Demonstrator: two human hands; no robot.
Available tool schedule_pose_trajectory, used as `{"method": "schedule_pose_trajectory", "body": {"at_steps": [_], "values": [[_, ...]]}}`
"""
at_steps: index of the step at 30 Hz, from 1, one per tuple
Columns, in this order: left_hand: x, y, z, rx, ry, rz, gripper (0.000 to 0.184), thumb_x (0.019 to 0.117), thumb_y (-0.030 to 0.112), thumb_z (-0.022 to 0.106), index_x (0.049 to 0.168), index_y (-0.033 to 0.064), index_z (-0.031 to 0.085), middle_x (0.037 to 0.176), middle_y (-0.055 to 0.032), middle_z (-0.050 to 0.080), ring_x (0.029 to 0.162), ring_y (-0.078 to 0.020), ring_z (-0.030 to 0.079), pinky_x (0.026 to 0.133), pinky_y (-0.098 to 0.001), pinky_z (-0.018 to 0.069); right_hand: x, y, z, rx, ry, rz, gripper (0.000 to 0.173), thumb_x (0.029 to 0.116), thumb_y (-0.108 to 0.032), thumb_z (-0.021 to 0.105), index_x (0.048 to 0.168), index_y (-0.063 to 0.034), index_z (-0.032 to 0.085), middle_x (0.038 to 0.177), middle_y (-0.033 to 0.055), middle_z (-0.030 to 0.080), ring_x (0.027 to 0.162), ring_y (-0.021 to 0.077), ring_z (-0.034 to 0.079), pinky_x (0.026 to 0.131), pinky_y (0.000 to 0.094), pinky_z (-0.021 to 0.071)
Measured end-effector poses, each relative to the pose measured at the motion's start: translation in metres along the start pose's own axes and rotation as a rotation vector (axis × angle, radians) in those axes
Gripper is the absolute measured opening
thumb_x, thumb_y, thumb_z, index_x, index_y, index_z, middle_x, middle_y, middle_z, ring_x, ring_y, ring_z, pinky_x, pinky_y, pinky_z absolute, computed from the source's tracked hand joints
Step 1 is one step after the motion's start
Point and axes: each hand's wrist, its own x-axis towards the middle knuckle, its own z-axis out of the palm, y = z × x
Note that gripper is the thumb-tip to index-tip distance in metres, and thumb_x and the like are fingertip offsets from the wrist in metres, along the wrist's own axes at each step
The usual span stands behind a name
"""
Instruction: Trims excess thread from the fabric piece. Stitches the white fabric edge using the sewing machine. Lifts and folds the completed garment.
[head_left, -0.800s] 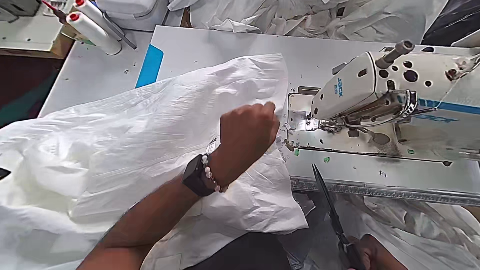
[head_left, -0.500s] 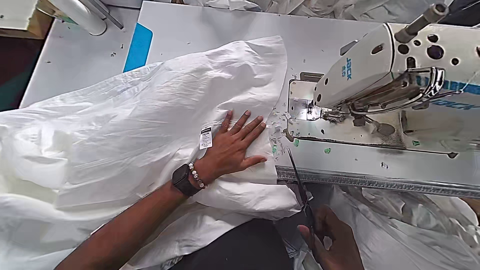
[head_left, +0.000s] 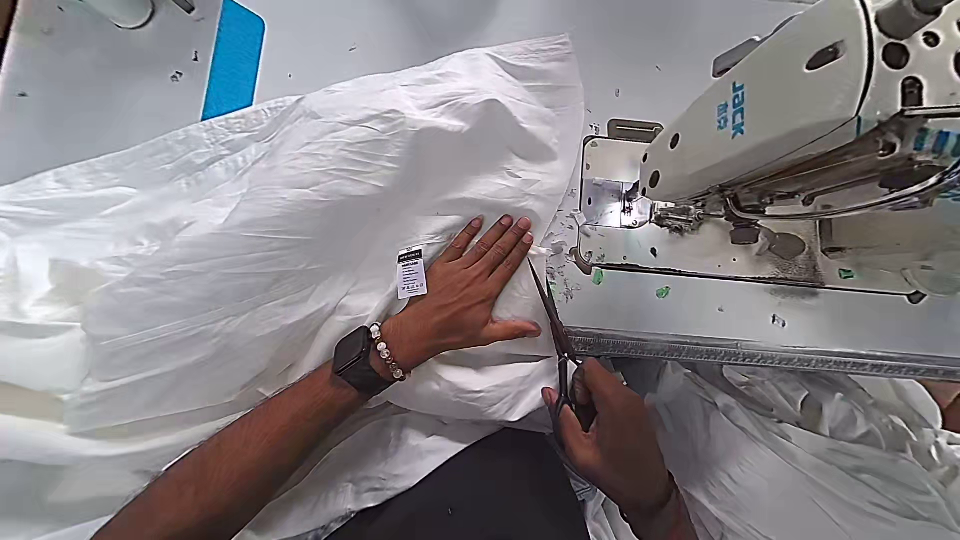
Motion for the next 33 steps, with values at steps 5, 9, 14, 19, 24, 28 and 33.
{"method": "schedule_pose_trajectory", "body": {"at_steps": [5, 9, 14, 19, 24, 28, 33], "values": [[0.000, 0.001, 0.000, -0.009, -0.005, -0.002, 0.115, 0.0826, 0.089, 0.043, 0.162, 0.0058, 0.031, 0.171, -0.0089, 0.024, 0.159, -0.0238, 0.018, 0.130, -0.0533, 0.0091, 0.001, -0.011, 0.005, 0.049, -0.015, 0.065, 0.021, 0.0938, -0.030, 0.060, 0.084, -0.0122, 0.055, 0.066, -0.0050, 0.047, 0.052, 0.0063, 0.045, 0.045, 0.0240, 0.0401], [0.000, 0.002, 0.000, 0.003, -0.007, 0.000, 0.115, 0.0832, 0.089, 0.041, 0.162, 0.0055, 0.030, 0.171, -0.0092, 0.024, 0.159, -0.0236, 0.018, 0.130, -0.0536, 0.0105, 0.001, -0.018, 0.008, 0.172, 0.050, 0.174, 0.030, 0.0871, -0.040, 0.070, 0.081, -0.0174, 0.050, 0.063, -0.0100, 0.044, 0.051, 0.0009, 0.041, 0.045, 0.0196, 0.0350], [0.000, 0.003, 0.000, 0.022, -0.028, -0.002, 0.116, 0.0830, 0.090, 0.040, 0.162, 0.0053, 0.029, 0.171, -0.0104, 0.022, 0.159, -0.0245, 0.018, 0.130, -0.0543, 0.0109, 0.010, -0.025, 0.015, 0.211, 0.047, 0.199, 0.029, 0.0887, -0.038, 0.068, 0.080, -0.0174, 0.050, 0.063, -0.0091, 0.043, 0.052, 0.0032, 0.041, 0.045, 0.0227, 0.0352], [0.000, 0.003, 0.000, 0.013, -0.023, 0.000, 0.115, 0.0833, 0.089, 0.041, 0.162, 0.0058, 0.029, 0.171, -0.0092, 0.022, 0.159, -0.0237, 0.017, 0.130, -0.0539, 0.0106, 0.010, -0.037, 0.023, 0.245, 0.058, 0.240, 0.024, 0.0914, -0.031, 0.067, 0.083, -0.0153, 0.051, 0.064, -0.0074, 0.044, 0.052, 0.0053, 0.042, 0.045, 0.0238, 0.0371], [-0.002, 0.005, 0.000, 0.000, -0.031, 0.009, 0.106, 0.0886, 0.081, 0.042, 0.162, 0.0057, 0.029, 0.172, -0.0087, 0.021, 0.159, -0.0229, 0.016, 0.130, -0.0539, 0.0094, 0.008, -0.040, 0.030, 0.526, 0.057, 0.331, 0.029, 0.0929, -0.027, 0.073, 0.085, -0.0129, 0.049, 0.064, -0.0035, 0.049, 0.048, 0.0084, 0.048, 0.042, 0.0256, 0.0453], [-0.002, 0.005, 0.001, 0.001, -0.047, 0.010, 0.081, 0.1009, 0.057, 0.033, 0.163, 0.0061, 0.027, 0.173, -0.0071, 0.018, 0.160, -0.0218, 0.012, 0.130, -0.0548, 0.0069, -0.005, -0.047, 0.048, 1.053, 0.378, 0.370, 0.028, 0.0921, -0.011, 0.076, 0.087, -0.0046, 0.049, 0.068, 0.0063, 0.060, 0.046, 0.0128, 0.058, 0.040, 0.0270, 0.0546], [-0.004, 0.023, -0.002, -0.174, -0.061, -0.076, 0.073, 0.1063, 0.055, 0.027, 0.163, 0.0091, 0.028, 0.173, -0.0052, 0.018, 0.160, -0.0200, 0.012, 0.130, -0.0543, 0.0060, -0.014, -0.001, 0.013, 0.731, 0.859, 0.222, 0.010, 0.1073, -0.018, 0.054, 0.111, -0.0109, 0.047, 0.081, 0.0000, 0.067, 0.065, 0.0155, 0.070, 0.062, 0.0320, 0.0641]]}}
